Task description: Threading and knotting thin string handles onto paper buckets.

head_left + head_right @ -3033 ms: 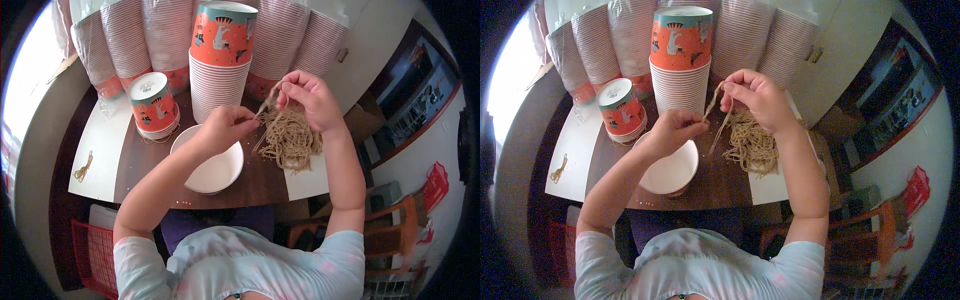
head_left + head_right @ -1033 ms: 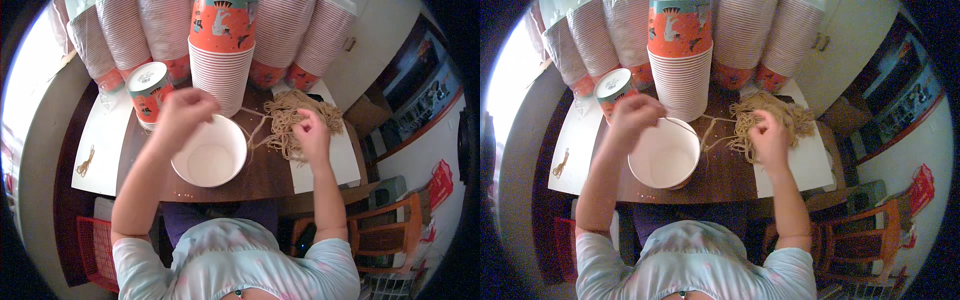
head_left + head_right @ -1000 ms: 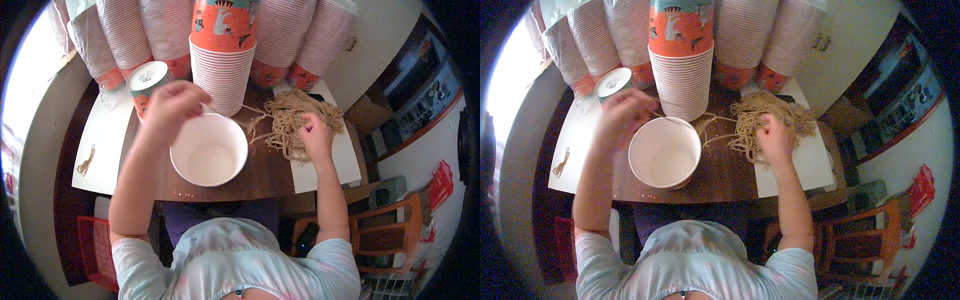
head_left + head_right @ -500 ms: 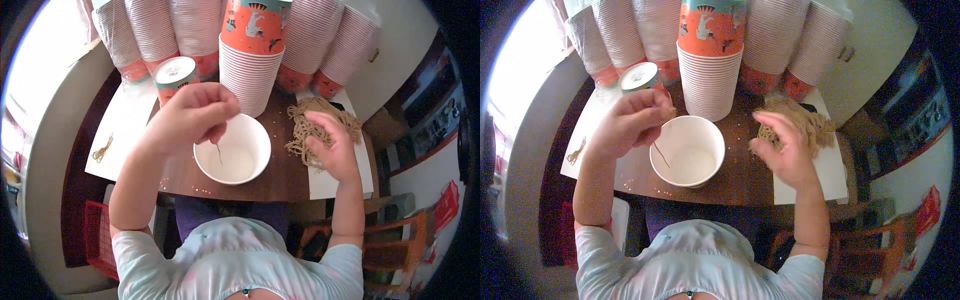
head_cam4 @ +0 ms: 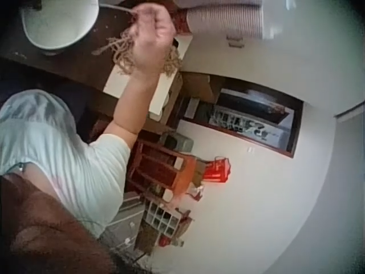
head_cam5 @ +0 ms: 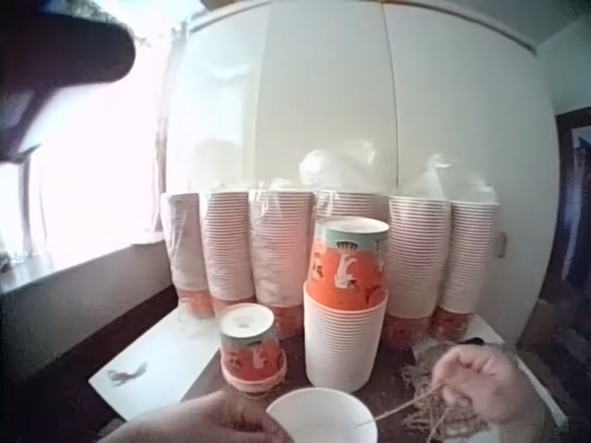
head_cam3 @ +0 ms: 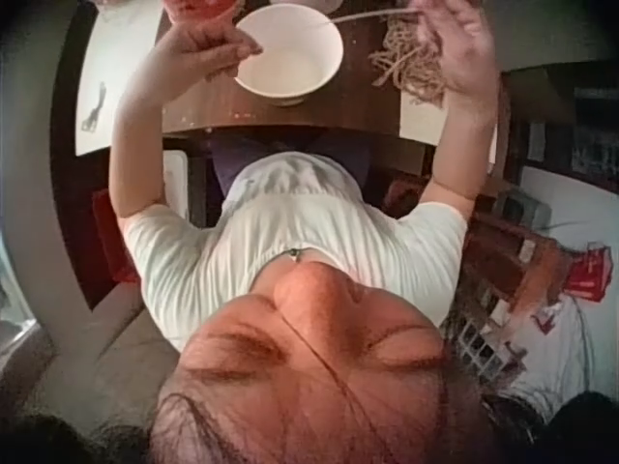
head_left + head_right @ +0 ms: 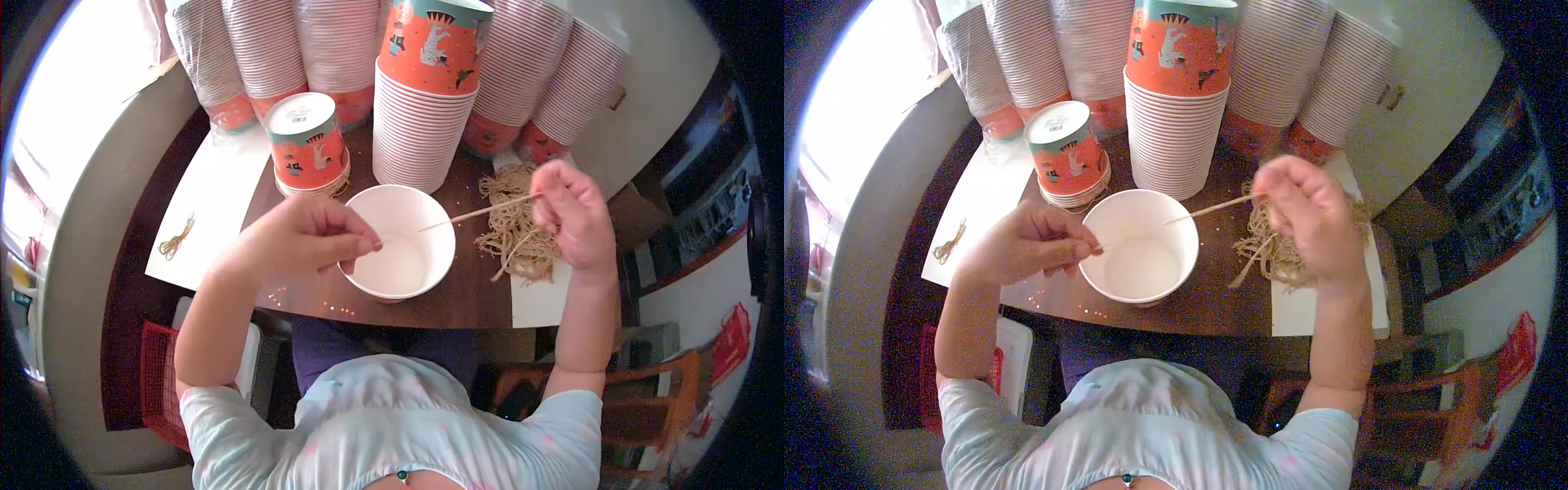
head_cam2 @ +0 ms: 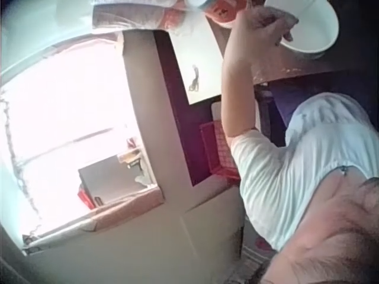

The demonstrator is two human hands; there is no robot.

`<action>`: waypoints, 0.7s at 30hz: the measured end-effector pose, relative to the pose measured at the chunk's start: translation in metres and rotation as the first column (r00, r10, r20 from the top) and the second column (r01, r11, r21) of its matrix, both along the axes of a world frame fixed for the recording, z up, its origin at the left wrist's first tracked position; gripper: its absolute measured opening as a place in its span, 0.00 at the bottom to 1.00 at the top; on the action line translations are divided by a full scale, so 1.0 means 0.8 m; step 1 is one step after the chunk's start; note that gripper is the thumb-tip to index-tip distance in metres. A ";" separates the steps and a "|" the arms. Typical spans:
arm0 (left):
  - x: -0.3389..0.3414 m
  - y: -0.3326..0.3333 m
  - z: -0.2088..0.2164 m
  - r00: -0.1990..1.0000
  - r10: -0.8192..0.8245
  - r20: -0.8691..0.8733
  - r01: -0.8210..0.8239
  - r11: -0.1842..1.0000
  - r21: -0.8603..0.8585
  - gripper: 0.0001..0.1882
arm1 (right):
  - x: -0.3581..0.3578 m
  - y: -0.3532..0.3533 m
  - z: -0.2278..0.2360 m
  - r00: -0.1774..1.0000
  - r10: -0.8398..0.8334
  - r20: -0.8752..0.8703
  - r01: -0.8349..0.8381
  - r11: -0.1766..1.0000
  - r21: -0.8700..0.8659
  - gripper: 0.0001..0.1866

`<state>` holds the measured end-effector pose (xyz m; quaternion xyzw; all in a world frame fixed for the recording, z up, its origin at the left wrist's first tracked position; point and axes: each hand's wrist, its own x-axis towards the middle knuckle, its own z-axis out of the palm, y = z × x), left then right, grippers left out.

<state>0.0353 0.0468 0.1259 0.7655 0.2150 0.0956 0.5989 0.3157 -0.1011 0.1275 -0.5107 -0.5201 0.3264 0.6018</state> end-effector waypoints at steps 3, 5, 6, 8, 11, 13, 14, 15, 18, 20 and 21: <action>-0.016 0.001 -0.017 0.997 -0.018 -0.077 0.011 0.997 -0.081 0.09 | 0.026 -0.009 -0.025 0.997 -0.067 0.032 0.069 0.995 -0.070 0.11; -0.016 -0.003 -0.014 0.991 0.007 -0.131 -0.013 0.999 -0.043 0.09 | 0.039 -0.019 -0.031 0.989 -0.108 0.098 0.126 0.971 -0.204 0.12; -0.014 -0.005 -0.012 0.982 0.029 -0.187 -0.029 1.000 0.002 0.10 | 0.038 -0.020 -0.034 0.989 -0.105 0.100 0.124 0.971 -0.206 0.12; -0.010 -0.005 -0.016 0.979 0.043 -0.197 -0.030 0.997 0.067 0.11 | 0.037 -0.020 -0.043 0.866 -0.231 0.444 0.336 0.926 -0.172 0.11; 0.004 -0.005 -0.024 0.984 0.048 -0.171 -0.022 0.988 0.150 0.13 | 0.034 -0.016 -0.063 0.027 -0.135 0.990 0.475 0.873 0.106 0.10; 0.021 -0.008 -0.024 0.990 0.039 -0.135 -0.018 0.987 0.160 0.14 | 0.006 -0.005 -0.060 0.133 -0.260 0.956 0.445 0.878 0.176 0.16; 0.032 -0.012 -0.020 0.995 0.034 -0.094 -0.016 0.982 0.188 0.14 | -0.011 -0.001 -0.054 0.248 -0.384 0.890 0.333 0.896 0.294 0.23; 0.042 -0.016 -0.018 0.998 0.029 -0.052 -0.017 0.977 0.213 0.15 | -0.023 0.003 -0.046 0.520 -0.271 0.810 0.202 0.960 0.191 0.37; 0.079 -0.023 -0.013 0.999 -0.037 -0.028 0.043 0.959 0.281 0.13 | -0.069 0.016 -0.050 0.960 0.278 0.034 -0.279 0.959 0.037 0.47; 0.089 -0.015 -0.033 0.995 -0.054 0.088 0.031 0.968 0.249 0.15 | -0.091 0.026 -0.042 0.935 0.339 -0.106 -0.351 0.929 -0.121 0.43; 0.089 -0.015 -0.026 0.994 -0.058 0.088 0.034 0.967 0.252 0.15 | -0.092 0.030 -0.039 0.936 0.331 -0.116 -0.349 0.914 -0.205 0.41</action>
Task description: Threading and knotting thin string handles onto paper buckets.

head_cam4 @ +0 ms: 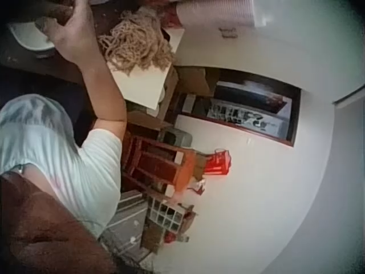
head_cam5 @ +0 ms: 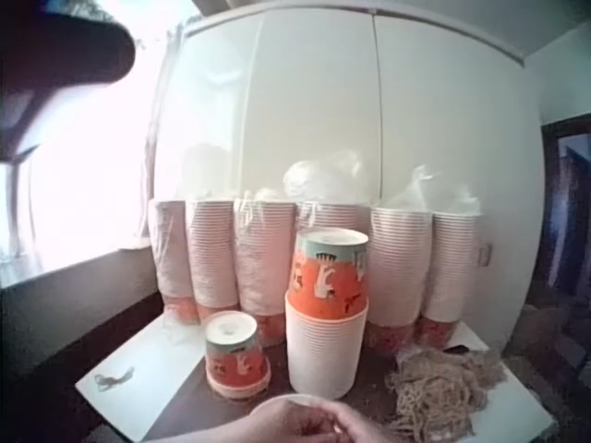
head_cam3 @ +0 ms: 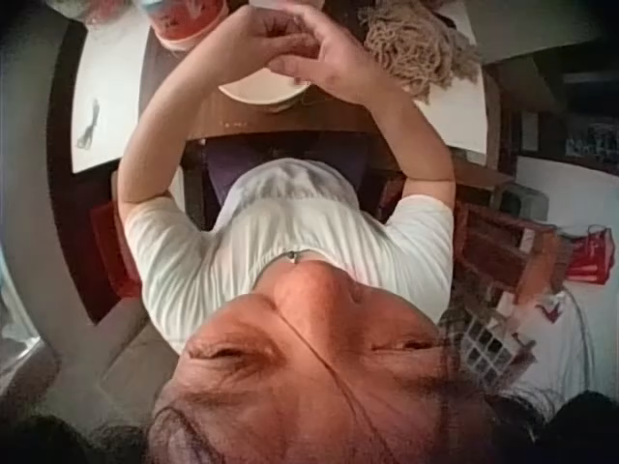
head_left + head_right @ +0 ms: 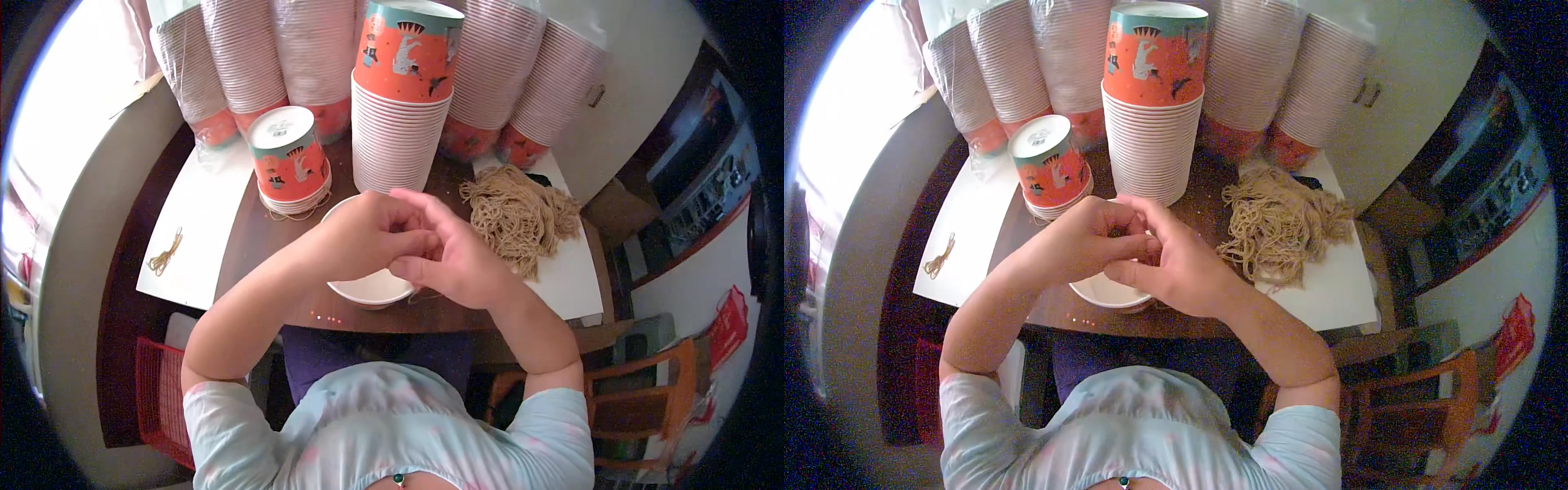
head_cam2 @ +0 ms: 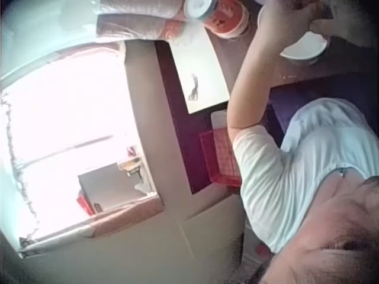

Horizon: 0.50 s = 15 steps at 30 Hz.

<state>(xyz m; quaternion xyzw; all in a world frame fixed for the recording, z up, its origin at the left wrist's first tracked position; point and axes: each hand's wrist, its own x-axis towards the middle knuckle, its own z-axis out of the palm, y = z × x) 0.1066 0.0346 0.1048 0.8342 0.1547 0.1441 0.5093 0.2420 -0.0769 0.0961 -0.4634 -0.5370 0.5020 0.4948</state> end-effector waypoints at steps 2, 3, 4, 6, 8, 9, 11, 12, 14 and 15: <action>-0.002 0.001 0.019 0.983 -0.040 -0.180 0.003 0.979 -0.202 0.14 | 0.007 0.005 0.001 0.998 0.020 -0.054 -0.020 1.000 0.007 0.37; -0.005 0.007 0.014 0.984 -0.097 -0.147 0.052 0.958 -0.282 0.14 | 0.008 0.006 0.000 0.993 0.050 -0.109 -0.049 0.999 0.011 0.33; -0.008 0.010 0.012 0.985 -0.092 -0.147 0.047 0.958 -0.284 0.14 | 0.010 0.004 -0.006 1.000 -0.023 0.003 0.023 0.999 0.046 0.27; -0.013 0.014 0.007 0.977 -0.119 -0.178 0.018 0.874 -0.485 0.09 | 0.014 0.001 -0.006 0.987 -0.075 0.142 0.069 0.997 0.044 0.23; -0.018 0.020 -0.004 0.980 -0.117 -0.159 0.008 0.826 -0.563 0.09 | 0.017 -0.001 -0.006 0.952 -0.124 0.279 0.114 0.992 0.050 0.20; -0.018 0.024 -0.009 0.983 -0.122 -0.139 0.006 0.774 -0.633 0.08 | 0.019 -0.002 -0.006 0.941 -0.152 0.302 0.131 0.988 0.086 0.17; -0.019 0.026 -0.016 0.984 -0.138 -0.116 0.022 0.732 -0.681 0.08 | 0.019 0.000 -0.015 0.934 -0.222 0.280 0.154 0.958 0.244 0.10; -0.020 0.026 -0.019 0.984 -0.153 -0.092 0.038 0.686 -0.727 0.08 | 0.019 0.000 -0.016 0.935 -0.218 0.281 0.150 0.958 0.244 0.10; -0.022 0.025 -0.027 0.985 -0.142 -0.094 0.030 0.691 -0.722 0.09 | 0.020 -0.001 -0.017 0.868 -0.282 0.408 0.144 0.931 0.336 0.07; -0.021 0.024 -0.030 0.986 -0.138 -0.098 0.026 0.694 -0.719 0.09 | 0.019 -0.002 -0.016 0.867 -0.283 0.409 0.145 0.931 0.336 0.07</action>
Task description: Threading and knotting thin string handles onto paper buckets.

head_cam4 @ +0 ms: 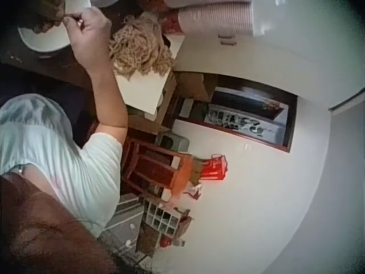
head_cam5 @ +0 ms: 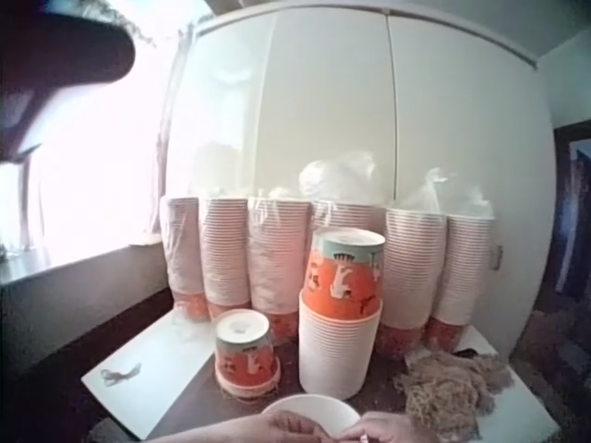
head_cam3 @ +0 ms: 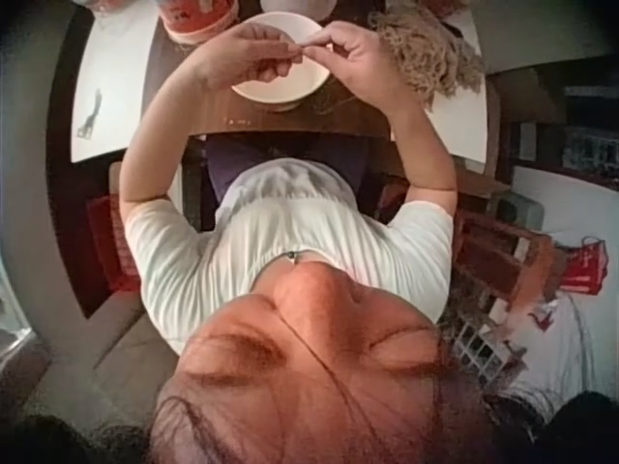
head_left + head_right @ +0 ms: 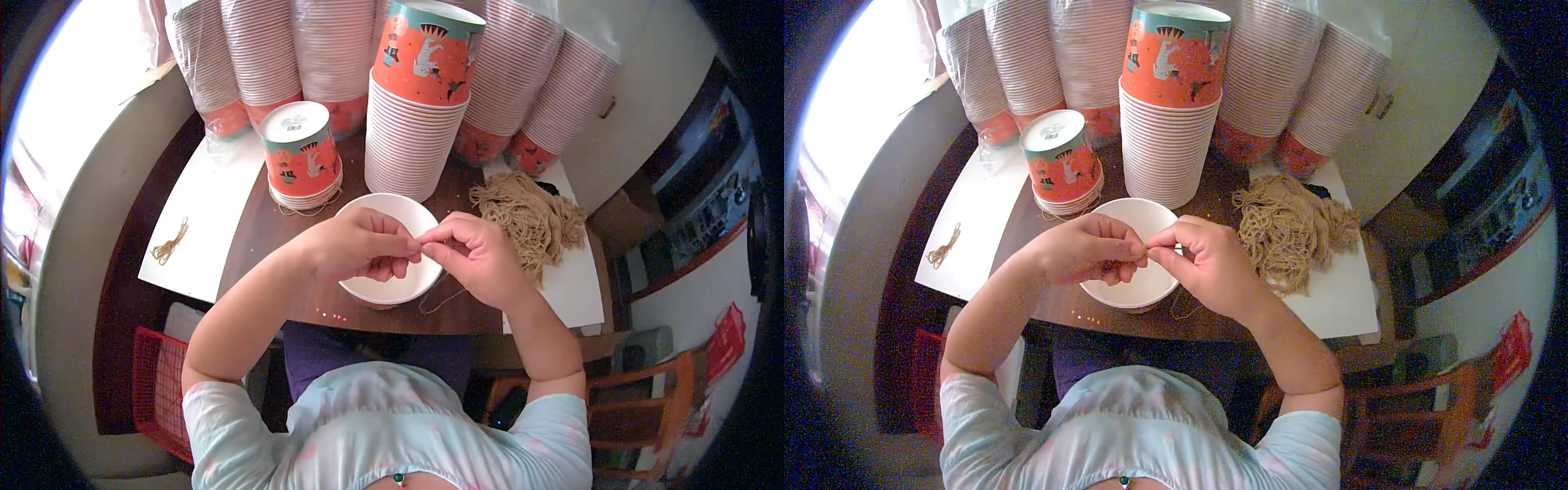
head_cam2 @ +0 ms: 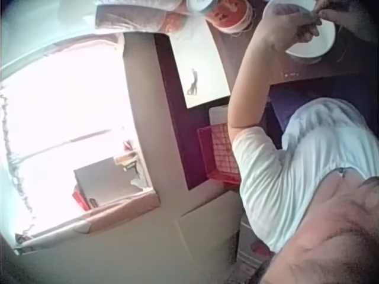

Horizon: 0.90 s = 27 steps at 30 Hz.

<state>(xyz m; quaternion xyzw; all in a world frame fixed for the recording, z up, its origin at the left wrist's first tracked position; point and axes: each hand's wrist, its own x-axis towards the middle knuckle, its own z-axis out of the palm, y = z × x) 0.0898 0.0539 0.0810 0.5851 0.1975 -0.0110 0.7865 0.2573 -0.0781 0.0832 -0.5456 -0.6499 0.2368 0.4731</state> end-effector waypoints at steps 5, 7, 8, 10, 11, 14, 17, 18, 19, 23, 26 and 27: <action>-0.002 -0.008 -0.005 0.997 0.073 0.022 -0.075 0.991 0.107 0.07 | -0.004 0.002 0.001 0.988 -0.054 0.143 0.045 0.997 0.066 0.04; -0.005 -0.011 -0.002 0.996 0.072 0.049 -0.079 0.985 0.154 0.07 | -0.004 0.001 -0.001 0.990 -0.063 0.129 0.055 0.997 0.060 0.04; -0.010 -0.017 0.007 0.993 0.112 0.030 -0.116 0.964 0.241 0.07 | -0.005 0.000 -0.002 0.991 -0.070 0.115 0.064 0.996 0.054 0.05; -0.015 -0.026 0.005 0.989 0.148 0.016 -0.145 0.934 0.326 0.07 | -0.004 -0.002 -0.009 0.998 -0.063 0.024 0.063 0.998 0.023 0.06; -0.018 -0.032 -0.004 0.950 0.220 0.223 -0.312 0.734 0.603 0.08 | -0.003 -0.002 -0.011 0.996 -0.056 -0.069 0.056 0.998 -0.007 0.07; -0.023 -0.046 -0.012 0.836 0.126 0.534 -0.543 0.330 0.772 0.15 | 0.004 0.000 -0.013 0.953 -0.078 -0.293 0.004 0.969 -0.246 0.08; -0.026 -0.057 -0.023 0.812 0.077 0.578 -0.577 0.251 0.777 0.15 | -0.003 -0.004 -0.010 0.902 -0.052 -0.428 -0.106 0.936 -0.337 0.08; -0.025 -0.054 -0.029 0.790 -0.034 0.612 -0.601 0.154 0.785 0.16 | -0.004 -0.005 -0.012 0.903 -0.051 -0.426 -0.106 0.936 -0.337 0.08; -0.024 -0.053 -0.031 0.765 -0.148 0.627 -0.626 0.057 0.778 0.16 | -0.004 -0.007 -0.016 0.890 -0.019 -0.457 -0.158 0.925 -0.345 0.07; -0.042 -0.069 -0.036 0.761 -0.299 0.576 -0.621 -0.081 0.779 0.17 | -0.010 -0.025 -0.019 0.899 0.047 -0.435 -0.257 0.862 -0.436 0.07; -0.054 -0.091 -0.050 0.760 -0.302 0.576 -0.633 -0.141 0.761 0.14 | -0.021 -0.041 -0.030 0.866 0.133 -0.483 -0.344 0.860 -0.378 0.06; -0.056 -0.098 -0.053 0.767 -0.273 0.581 -0.630 -0.148 0.762 0.13 | -0.025 -0.046 -0.031 0.881 0.156 -0.447 -0.332 0.877 -0.348 0.04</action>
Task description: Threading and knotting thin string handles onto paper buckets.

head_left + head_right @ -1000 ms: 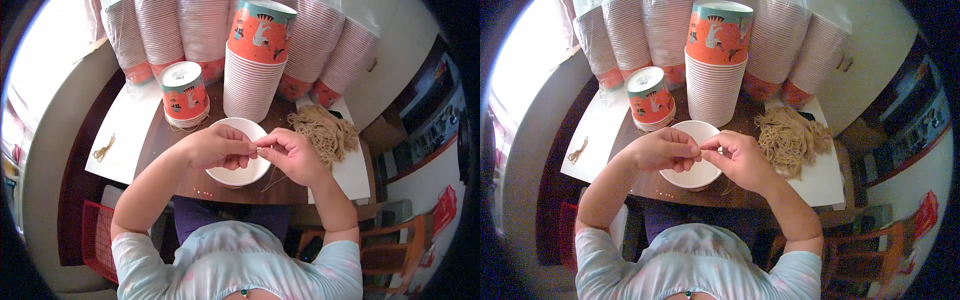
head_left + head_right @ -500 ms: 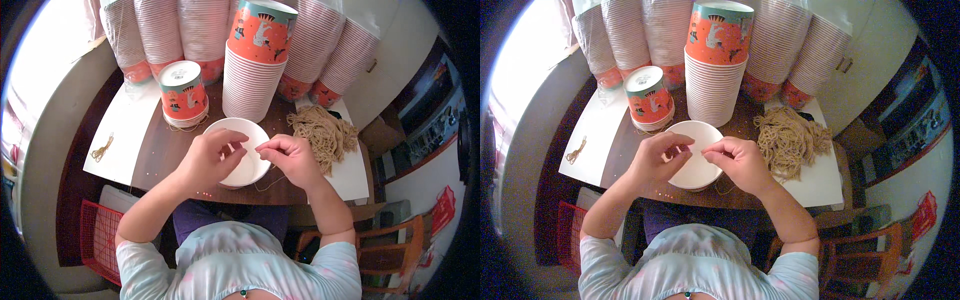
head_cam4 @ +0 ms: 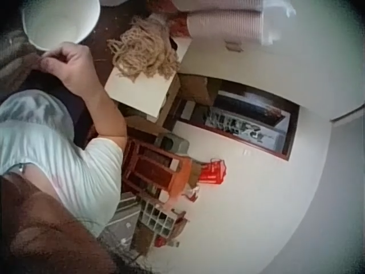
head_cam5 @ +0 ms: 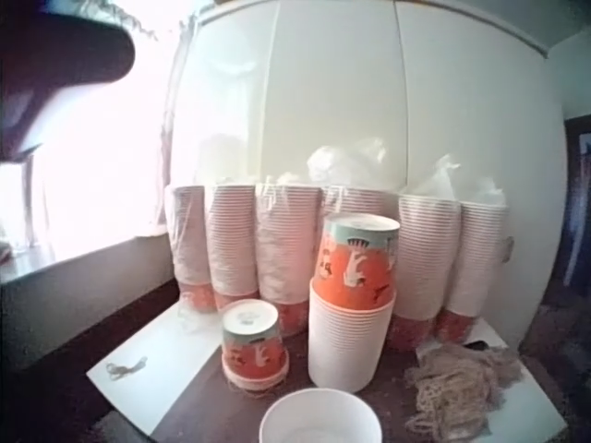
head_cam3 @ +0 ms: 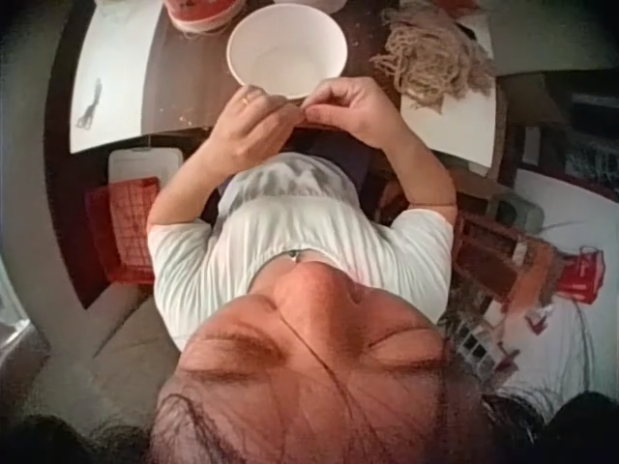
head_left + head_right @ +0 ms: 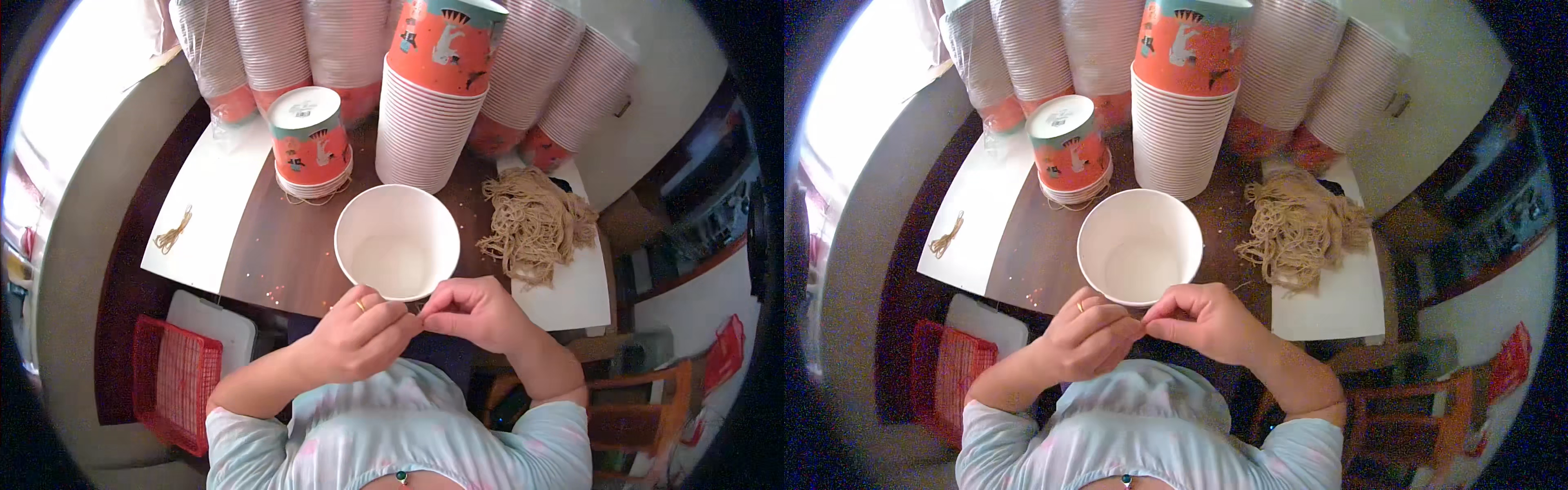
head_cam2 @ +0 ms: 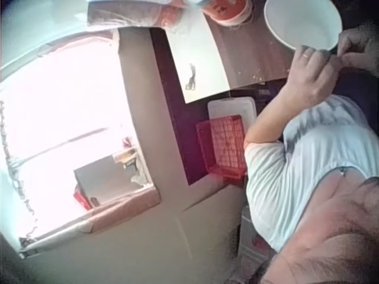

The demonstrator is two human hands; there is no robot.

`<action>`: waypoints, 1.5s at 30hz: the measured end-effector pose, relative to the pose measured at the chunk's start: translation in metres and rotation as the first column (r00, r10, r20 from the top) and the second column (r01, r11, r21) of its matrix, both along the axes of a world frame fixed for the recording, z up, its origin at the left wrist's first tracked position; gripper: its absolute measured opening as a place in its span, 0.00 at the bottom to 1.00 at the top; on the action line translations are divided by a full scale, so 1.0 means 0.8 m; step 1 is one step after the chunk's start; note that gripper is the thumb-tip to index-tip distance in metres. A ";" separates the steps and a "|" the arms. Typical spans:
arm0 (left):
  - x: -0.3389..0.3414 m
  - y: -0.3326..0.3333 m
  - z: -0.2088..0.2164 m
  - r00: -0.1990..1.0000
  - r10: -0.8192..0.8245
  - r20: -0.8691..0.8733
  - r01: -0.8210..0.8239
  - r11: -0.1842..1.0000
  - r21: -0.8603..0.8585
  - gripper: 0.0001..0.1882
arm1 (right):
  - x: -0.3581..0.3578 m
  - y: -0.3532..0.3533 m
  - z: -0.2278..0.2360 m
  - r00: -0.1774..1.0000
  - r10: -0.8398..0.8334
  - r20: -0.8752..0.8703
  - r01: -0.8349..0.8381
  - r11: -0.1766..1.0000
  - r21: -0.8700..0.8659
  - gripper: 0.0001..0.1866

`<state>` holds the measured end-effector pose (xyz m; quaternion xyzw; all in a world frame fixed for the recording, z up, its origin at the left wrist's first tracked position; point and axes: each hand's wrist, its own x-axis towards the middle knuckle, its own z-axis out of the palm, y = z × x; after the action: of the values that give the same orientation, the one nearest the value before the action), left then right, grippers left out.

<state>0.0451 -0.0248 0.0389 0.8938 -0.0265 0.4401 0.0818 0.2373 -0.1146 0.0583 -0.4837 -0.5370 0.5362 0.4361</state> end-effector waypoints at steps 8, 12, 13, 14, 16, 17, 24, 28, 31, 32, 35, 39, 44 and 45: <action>-0.007 -0.017 -0.003 0.998 0.023 -0.056 -0.036 0.968 -0.248 0.09 | -0.025 -0.005 0.010 0.837 -0.204 0.507 -0.201 0.748 0.632 0.10; -0.021 -0.013 0.000 0.986 0.077 -0.145 -0.128 0.911 -0.391 0.08 | -0.017 0.006 0.006 0.720 -0.282 0.634 -0.368 0.620 0.693 0.09; -0.024 -0.007 -0.003 0.979 0.153 -0.132 -0.194 0.893 -0.406 0.08 | -0.004 0.019 0.007 0.694 -0.315 0.647 -0.390 0.591 0.706 0.10; -0.030 0.000 0.007 0.945 0.273 -0.181 -0.327 0.826 -0.459 0.10 | 0.008 0.032 0.012 0.665 -0.397 0.633 -0.287 0.646 0.707 0.09; -0.028 0.013 0.017 0.831 0.484 -0.274 -0.545 0.614 -0.571 0.16 | 0.029 0.079 0.024 0.673 -0.422 0.608 -0.133 0.740 0.660 0.06; -0.027 0.021 0.015 0.762 0.559 -0.326 -0.634 0.542 -0.552 0.17 | 0.038 0.102 0.021 0.672 -0.446 0.591 -0.146 0.703 0.696 0.05; -0.014 0.063 -0.025 0.823 0.381 -0.421 -0.539 0.294 -0.789 0.16 | -0.008 0.160 -0.007 0.691 -0.096 0.717 -0.351 0.822 0.449 0.05; -0.010 0.058 -0.040 0.876 0.343 -0.340 -0.439 0.271 -0.857 0.14 | -0.024 0.148 -0.026 0.809 -0.079 0.583 -0.079 0.967 0.241 0.07; -0.007 0.054 -0.040 0.912 0.268 -0.311 -0.363 0.171 -0.916 0.13 | -0.022 0.142 -0.034 0.882 -0.035 0.471 0.022 0.999 0.032 0.08; -0.006 0.053 -0.040 0.937 0.241 -0.252 -0.282 0.101 -0.954 0.13 | -0.021 0.140 -0.038 0.866 -0.064 0.495 0.037 0.997 0.065 0.08; -0.004 0.053 -0.041 0.962 0.198 -0.190 -0.200 0.034 -0.979 0.14 | -0.018 0.138 -0.045 0.845 -0.103 0.524 0.065 0.994 0.090 0.08; -0.005 0.052 -0.039 0.968 0.172 -0.182 -0.192 0.046 -0.980 0.14 | -0.022 0.140 -0.042 0.847 -0.118 0.518 0.061 0.990 0.126 0.07; -0.007 0.052 -0.042 0.976 0.158 -0.149 -0.157 0.036 -0.987 0.13 | -0.027 0.141 -0.044 0.843 -0.114 0.525 0.070 0.992 0.103 0.07; -0.006 0.051 -0.042 0.976 0.160 -0.147 -0.153 0.031 -0.988 0.13 | -0.027 0.140 -0.045 0.846 -0.113 0.521 0.068 0.992 0.105 0.07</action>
<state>0.0399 0.0159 0.0053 0.5875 0.3809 0.3455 0.6249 0.2156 -0.0025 0.0224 -0.6184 -0.6339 0.3396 0.3168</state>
